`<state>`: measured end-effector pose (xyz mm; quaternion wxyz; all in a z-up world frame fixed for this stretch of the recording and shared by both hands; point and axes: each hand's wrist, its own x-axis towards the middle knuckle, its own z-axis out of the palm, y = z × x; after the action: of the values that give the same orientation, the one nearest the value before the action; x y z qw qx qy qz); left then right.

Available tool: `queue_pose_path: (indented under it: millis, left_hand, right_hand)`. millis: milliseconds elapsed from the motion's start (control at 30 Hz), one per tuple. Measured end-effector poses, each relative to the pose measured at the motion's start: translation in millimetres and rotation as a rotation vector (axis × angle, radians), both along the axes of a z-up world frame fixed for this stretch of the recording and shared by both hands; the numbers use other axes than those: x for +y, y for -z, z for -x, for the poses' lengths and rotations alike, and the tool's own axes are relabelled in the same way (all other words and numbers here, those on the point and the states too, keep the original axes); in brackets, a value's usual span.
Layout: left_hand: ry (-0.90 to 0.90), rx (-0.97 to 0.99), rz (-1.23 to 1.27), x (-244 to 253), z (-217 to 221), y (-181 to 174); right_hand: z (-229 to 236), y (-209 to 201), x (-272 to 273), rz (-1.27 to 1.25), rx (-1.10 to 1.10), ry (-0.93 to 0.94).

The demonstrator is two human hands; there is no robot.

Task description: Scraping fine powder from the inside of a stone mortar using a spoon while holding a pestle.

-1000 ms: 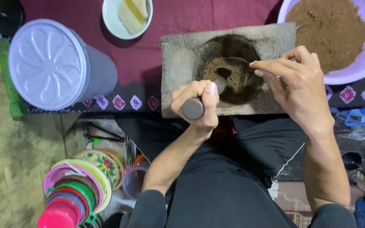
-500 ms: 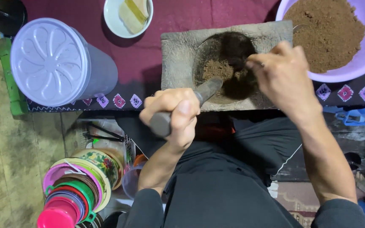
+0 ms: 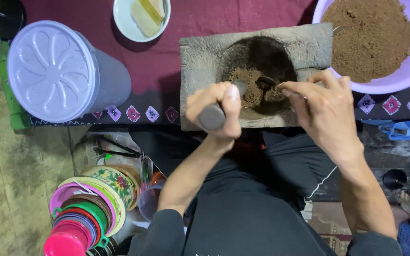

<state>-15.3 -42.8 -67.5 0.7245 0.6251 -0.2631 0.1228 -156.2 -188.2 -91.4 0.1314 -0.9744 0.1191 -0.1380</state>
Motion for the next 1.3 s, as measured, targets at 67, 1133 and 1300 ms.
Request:
queue_pose_path:
  millis: [67, 1133, 1300]
  left_hand:
    - [0.071, -0.069, 0.060, -6.9, 5.6, -8.5]
    - [0.377, -0.131, 0.414, 3.4, -30.5, -1.5]
    - [0.579, -0.065, 0.563, 24.4, -25.3, -52.2]
  right_hand:
    - [-3.9, -9.2, -8.0, 0.025, -0.069, -0.027]
    - [-29.2, 20.6, 7.1, -0.220, 0.058, 0.109]
    - [-35.8, 13.6, 5.2, -0.266, 0.024, 0.073]
